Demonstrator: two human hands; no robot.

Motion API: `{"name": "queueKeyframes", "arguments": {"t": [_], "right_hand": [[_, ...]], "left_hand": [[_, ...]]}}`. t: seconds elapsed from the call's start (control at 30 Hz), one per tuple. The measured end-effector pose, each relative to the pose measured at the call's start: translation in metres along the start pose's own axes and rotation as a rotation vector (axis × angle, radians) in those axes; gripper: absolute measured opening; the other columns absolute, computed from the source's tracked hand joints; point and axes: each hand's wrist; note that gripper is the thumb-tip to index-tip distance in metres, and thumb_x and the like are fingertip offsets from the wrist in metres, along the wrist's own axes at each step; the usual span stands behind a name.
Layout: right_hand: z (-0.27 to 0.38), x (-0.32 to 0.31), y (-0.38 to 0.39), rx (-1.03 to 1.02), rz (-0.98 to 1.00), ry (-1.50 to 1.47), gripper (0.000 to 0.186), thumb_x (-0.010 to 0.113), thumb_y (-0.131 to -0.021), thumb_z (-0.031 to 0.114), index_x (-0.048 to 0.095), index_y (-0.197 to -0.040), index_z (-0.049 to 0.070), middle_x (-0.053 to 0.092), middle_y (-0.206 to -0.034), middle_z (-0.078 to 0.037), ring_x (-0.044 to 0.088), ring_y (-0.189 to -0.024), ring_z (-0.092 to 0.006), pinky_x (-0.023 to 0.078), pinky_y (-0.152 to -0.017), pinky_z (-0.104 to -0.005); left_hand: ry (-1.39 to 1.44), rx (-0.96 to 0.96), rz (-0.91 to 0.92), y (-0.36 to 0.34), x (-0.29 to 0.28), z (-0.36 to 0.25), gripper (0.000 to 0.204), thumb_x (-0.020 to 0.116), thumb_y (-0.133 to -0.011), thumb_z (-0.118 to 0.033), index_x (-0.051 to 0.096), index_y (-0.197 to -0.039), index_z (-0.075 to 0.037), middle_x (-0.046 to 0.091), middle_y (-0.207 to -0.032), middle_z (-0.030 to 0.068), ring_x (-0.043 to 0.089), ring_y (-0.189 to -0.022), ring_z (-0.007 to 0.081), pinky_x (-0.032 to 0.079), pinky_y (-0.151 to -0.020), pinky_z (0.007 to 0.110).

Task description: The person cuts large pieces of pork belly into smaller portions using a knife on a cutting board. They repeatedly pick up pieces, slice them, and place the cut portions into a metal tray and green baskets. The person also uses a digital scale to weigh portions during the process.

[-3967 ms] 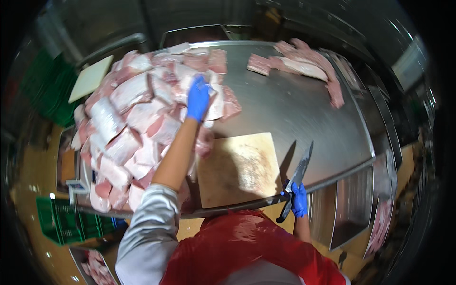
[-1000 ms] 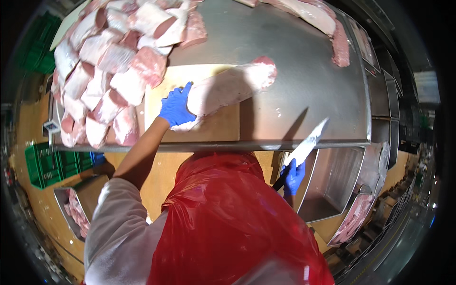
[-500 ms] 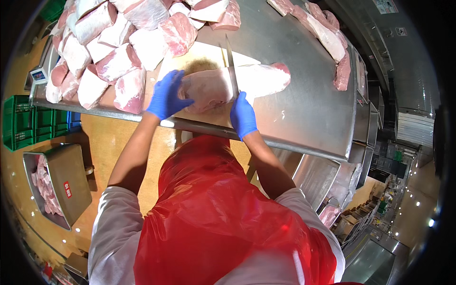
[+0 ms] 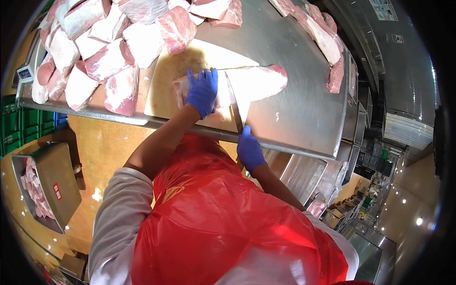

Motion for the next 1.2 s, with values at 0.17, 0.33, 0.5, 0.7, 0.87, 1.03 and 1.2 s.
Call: {"name": "queueKeyframes", "arguments": {"t": [0.17,0.33,0.5,0.7,0.87,1.03,1.2], "right_hand": [[0.031,-0.008,-0.105,-0.096,-0.049,-0.057,0.02,0.049,-0.088,0.0,0.043,-0.107,-0.005,0.064,-0.09,-0.033,0.064,-0.085,-0.0495,0.051,-0.076,-0.0544],[0.021,0.002,-0.098,-0.057,-0.033,-0.017,0.022,0.047,-0.089,0.002,0.044,-0.11,-0.004,0.063,-0.089,-0.032,0.063,-0.084,-0.0492,0.051,-0.076,-0.0544],[-0.061,0.013,0.025,-0.017,0.119,-0.087,0.019,0.045,-0.094,0.008,0.043,-0.111,0.0,0.066,-0.083,-0.027,0.065,-0.08,-0.0469,0.051,-0.07,-0.0567],[-0.118,-0.021,0.092,0.181,0.212,-0.102,0.017,0.044,-0.101,0.02,0.042,-0.103,0.003,0.066,-0.076,-0.026,0.065,-0.072,-0.0467,0.051,-0.064,-0.0577],[-0.154,-0.022,0.043,0.098,-0.164,-0.252,0.02,0.048,-0.102,0.022,0.041,-0.102,0.003,0.062,-0.067,-0.026,0.062,-0.063,-0.0476,0.047,-0.053,-0.0572],[-0.173,-0.041,-0.006,-0.032,-0.448,-0.339,0.015,0.056,-0.098,0.011,0.044,-0.098,0.001,0.057,-0.061,-0.023,0.061,-0.057,-0.0438,0.044,-0.047,-0.0498],[-0.191,-0.038,-0.028,-0.095,-0.597,-0.325,0.015,0.061,-0.094,0.007,0.05,-0.101,-0.001,0.057,-0.059,-0.021,0.06,-0.054,-0.0398,0.043,-0.046,-0.0456]], "left_hand": [[0.007,-0.079,-0.02,-0.006,0.003,-0.007,0.118,0.083,-0.06,-0.055,0.03,-0.149,0.001,0.051,-0.128,0.0144,0.05,-0.12,0.0285,0.032,-0.106,0.063],[0.0,-0.104,-0.065,-0.014,0.007,0.005,0.117,0.083,-0.06,-0.058,0.031,-0.15,-0.005,0.055,-0.124,0.0155,0.054,-0.116,0.0314,0.037,-0.1,0.059],[0.155,-0.15,-0.084,-0.019,-0.02,0.017,0.115,0.084,-0.059,-0.057,0.034,-0.148,-0.004,0.057,-0.118,0.0182,0.057,-0.11,0.034,0.042,-0.092,0.055],[-0.187,-0.172,-0.225,-0.058,-0.04,0.045,0.108,0.086,-0.061,-0.045,0.035,-0.151,-0.016,0.051,-0.122,0.0191,0.05,-0.118,0.0335,0.039,-0.091,0.06],[-0.359,-0.179,-0.473,-0.13,-0.065,0.042,0.092,0.081,-0.07,-0.032,0.037,-0.15,-0.02,0.044,-0.135,0.0243,0.044,-0.127,0.0396,0.035,-0.096,0.067],[0.088,0.166,-0.092,-0.173,-0.072,-0.066,0.054,0.074,-0.079,-0.034,0.051,-0.122,-0.011,0.062,-0.108,0.0171,0.061,-0.1,0.0368,0.049,-0.089,0.051],[0.029,0.142,0.077,-0.129,-0.019,-0.153,0.123,0.087,-0.057,-0.049,0.025,-0.152,-0.002,0.055,-0.123,0.0289,0.056,-0.114,0.0426,0.047,-0.089,0.056]]}}
Point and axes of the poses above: each hand's wrist, its own y-axis away from the middle knuckle, its own x-axis out of the palm, z = x × y
